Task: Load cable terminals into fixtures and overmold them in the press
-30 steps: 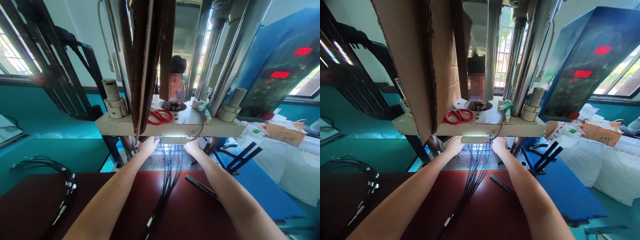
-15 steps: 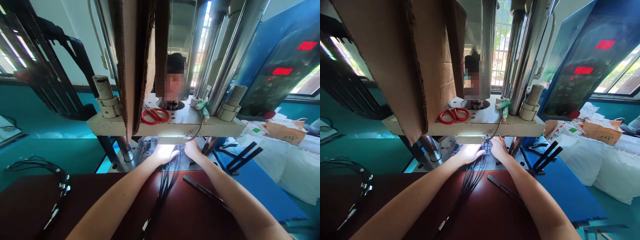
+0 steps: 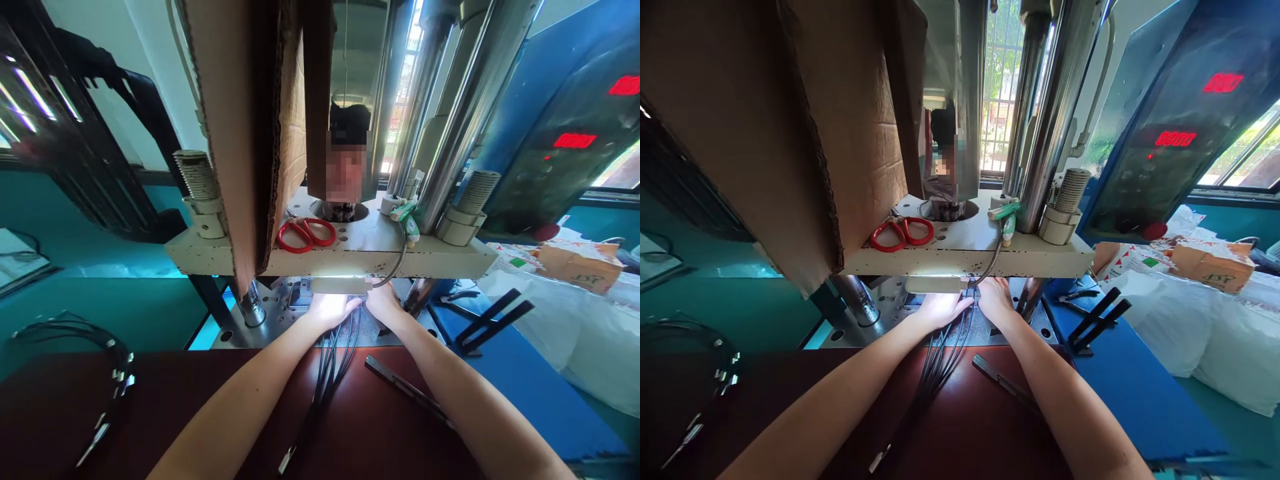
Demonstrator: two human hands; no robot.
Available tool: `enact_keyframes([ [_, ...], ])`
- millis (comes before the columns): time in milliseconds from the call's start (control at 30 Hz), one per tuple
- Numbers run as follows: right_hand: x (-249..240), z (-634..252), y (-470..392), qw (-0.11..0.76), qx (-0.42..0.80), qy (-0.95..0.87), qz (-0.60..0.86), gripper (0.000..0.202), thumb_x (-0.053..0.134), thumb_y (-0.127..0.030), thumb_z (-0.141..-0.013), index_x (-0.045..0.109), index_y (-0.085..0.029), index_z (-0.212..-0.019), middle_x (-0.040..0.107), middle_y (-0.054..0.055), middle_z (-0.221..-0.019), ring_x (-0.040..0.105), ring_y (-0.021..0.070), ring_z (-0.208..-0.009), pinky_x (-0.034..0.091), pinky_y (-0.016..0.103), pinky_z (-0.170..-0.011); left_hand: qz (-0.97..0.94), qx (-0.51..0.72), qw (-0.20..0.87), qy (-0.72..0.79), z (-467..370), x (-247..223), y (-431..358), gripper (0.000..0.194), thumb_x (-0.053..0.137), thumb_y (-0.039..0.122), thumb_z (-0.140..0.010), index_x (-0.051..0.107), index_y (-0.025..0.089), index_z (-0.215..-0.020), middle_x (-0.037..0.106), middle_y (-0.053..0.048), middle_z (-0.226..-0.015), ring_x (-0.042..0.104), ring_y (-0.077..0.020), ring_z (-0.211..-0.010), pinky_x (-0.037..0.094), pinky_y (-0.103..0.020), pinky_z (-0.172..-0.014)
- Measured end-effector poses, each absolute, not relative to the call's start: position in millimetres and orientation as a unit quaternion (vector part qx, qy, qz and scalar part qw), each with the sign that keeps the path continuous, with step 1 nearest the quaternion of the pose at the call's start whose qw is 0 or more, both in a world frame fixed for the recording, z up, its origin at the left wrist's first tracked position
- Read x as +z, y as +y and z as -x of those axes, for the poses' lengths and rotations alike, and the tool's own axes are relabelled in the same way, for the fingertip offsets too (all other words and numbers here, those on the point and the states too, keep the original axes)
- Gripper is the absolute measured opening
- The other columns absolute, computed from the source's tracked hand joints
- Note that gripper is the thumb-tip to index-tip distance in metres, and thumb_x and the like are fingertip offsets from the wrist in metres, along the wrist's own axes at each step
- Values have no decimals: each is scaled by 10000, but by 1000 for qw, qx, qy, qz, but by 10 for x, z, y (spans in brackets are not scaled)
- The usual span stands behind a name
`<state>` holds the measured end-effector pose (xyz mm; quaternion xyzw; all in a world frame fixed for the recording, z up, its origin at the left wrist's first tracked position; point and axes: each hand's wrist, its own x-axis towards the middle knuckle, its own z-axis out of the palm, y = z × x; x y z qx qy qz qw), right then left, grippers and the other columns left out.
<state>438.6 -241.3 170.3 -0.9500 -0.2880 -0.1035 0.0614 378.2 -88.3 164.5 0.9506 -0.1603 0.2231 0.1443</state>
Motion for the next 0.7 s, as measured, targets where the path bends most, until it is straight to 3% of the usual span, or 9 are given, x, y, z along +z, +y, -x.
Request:
enact_keyframes([
  [133, 1711, -4350, -2417, 50, -114, -282, 951, 387, 438, -88, -726, 608, -173, -1063, 610, 87, -994, 530, 211, -974, 328, 311, -853, -948, 239, 143, -155, -3795, 1652, -887, 415, 410, 471, -856, 572, 168, -1089, 603, -84, -1029, 517, -221, -1032, 355, -383, -963],
  [433, 1689, -4371, -2411, 19, -129, -276, 952, 441, 433, -58, -702, 581, -195, -1094, 586, 88, -1028, 480, 217, -1021, 289, 332, -877, -953, 243, 117, -135, -3748, 1646, -832, 428, 376, 473, -867, 640, 137, -839, 611, -111, -882, 536, -237, -978, 369, -383, -928],
  [700, 1766, -4327, -2414, -12, -126, -275, 953, 469, 450, -71, -683, 572, -199, -1117, 586, 95, -1048, 479, 219, -1035, 288, 333, -865, -948, 267, 112, -132, -3703, 1690, -712, 330, 427, 420, -860, 622, 197, -1006, 607, -69, -1045, 492, -235, -1063, 324, -408, -966],
])
